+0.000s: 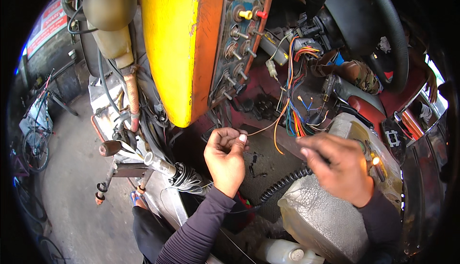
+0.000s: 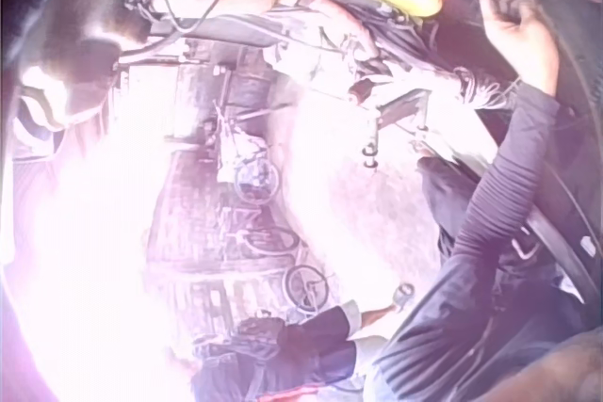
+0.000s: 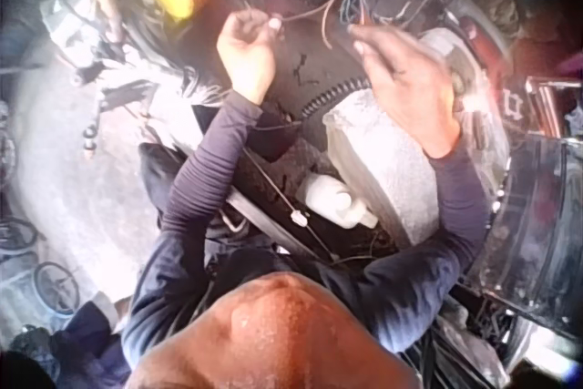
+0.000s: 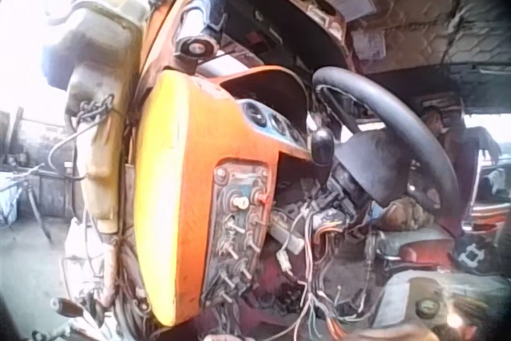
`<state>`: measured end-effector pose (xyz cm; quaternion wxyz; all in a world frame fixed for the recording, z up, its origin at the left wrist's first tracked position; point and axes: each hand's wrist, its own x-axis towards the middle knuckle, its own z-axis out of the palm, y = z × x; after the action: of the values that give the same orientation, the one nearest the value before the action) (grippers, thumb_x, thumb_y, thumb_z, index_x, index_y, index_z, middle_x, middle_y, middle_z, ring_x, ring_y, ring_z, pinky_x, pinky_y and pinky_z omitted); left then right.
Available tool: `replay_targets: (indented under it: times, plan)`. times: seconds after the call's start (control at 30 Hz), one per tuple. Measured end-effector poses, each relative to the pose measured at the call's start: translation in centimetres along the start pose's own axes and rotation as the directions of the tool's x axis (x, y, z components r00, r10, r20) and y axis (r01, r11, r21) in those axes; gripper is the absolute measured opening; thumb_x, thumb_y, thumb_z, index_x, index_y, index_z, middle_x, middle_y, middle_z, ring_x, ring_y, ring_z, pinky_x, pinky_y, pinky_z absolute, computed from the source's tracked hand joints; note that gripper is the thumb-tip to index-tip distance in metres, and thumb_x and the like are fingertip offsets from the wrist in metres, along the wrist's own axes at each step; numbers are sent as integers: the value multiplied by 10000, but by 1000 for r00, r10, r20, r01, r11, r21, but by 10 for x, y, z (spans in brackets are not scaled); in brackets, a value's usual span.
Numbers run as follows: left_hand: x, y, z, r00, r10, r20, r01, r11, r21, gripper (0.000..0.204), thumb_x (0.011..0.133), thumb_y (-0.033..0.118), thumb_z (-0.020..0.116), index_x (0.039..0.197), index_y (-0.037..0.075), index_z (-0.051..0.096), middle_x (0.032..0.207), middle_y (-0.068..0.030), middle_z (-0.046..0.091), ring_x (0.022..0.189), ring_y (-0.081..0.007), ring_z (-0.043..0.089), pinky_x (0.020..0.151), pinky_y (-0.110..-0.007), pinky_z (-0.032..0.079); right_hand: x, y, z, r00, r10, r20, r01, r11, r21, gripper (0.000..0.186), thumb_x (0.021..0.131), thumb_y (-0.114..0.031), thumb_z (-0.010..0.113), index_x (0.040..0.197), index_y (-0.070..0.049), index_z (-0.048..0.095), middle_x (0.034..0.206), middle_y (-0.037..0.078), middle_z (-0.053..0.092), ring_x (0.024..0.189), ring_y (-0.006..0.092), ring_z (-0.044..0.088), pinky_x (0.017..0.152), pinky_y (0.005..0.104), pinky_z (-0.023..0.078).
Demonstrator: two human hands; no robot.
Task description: The person works on the exposed wiring harness under the dashboard of a three-wheeled vehicle. They repeatedly strip, twist, and connect individual colored wires by hand, occasionally turning the ignition key to test the electrical circuit.
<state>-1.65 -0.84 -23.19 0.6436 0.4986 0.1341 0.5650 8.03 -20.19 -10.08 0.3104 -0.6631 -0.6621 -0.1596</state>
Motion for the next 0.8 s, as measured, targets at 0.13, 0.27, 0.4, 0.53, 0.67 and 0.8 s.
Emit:
replay_targets:
  times: [0.13,0.27,0.4,0.53,0.67,0.8]
  plan:
    - [-14,18,12,982,186,11,-187,982,13,141,966,-98,669,1004,-3,572,989,-103,734,796,-86,667,735,-251,572,-5,-2,13,994,-96,44,102,981,-163,239,884,-35,729,1122,-49,717,970,96,737,807,294,741,675,393,587]
    - [-30,32,20,960,267,82,-270,962,30,147,954,-91,697,995,-8,583,1009,-81,738,811,-48,644,736,-216,541,-6,2,17,995,-98,2,98,988,-116,256,877,-37,734,1132,-46,712,985,90,741,830,299,742,680,397,587]
    - [-31,28,18,950,293,104,-302,950,84,142,950,-90,702,998,-19,589,1005,-88,740,817,-57,658,744,-217,546,-6,1,16,997,-79,0,79,993,-91,254,880,-31,733,1133,-43,718,983,101,745,821,305,743,670,398,587]
    - [-28,29,14,958,269,95,-277,957,87,131,955,-94,693,1001,-22,593,1004,-86,742,808,-57,657,735,-217,546,-7,4,15,998,-69,-4,68,994,-91,260,883,-25,734,1142,-40,719,977,114,746,799,313,744,653,402,586]
    - [-26,26,13,968,233,93,-240,968,73,121,963,-100,678,1013,-19,603,1011,-82,743,802,-57,657,712,-221,557,-5,0,12,1000,-26,10,27,998,-58,232,895,53,705,1124,30,729,942,166,753,812,272,773,698,341,595]
    - [-23,27,15,993,99,71,-104,993,61,103,1008,-63,630,1095,-15,604,1006,-74,735,771,-55,645,659,-228,566,-2,8,10,1000,-15,10,15,999,44,192,900,-22,727,1091,-8,731,954,162,752,800,347,748,683,399,589]
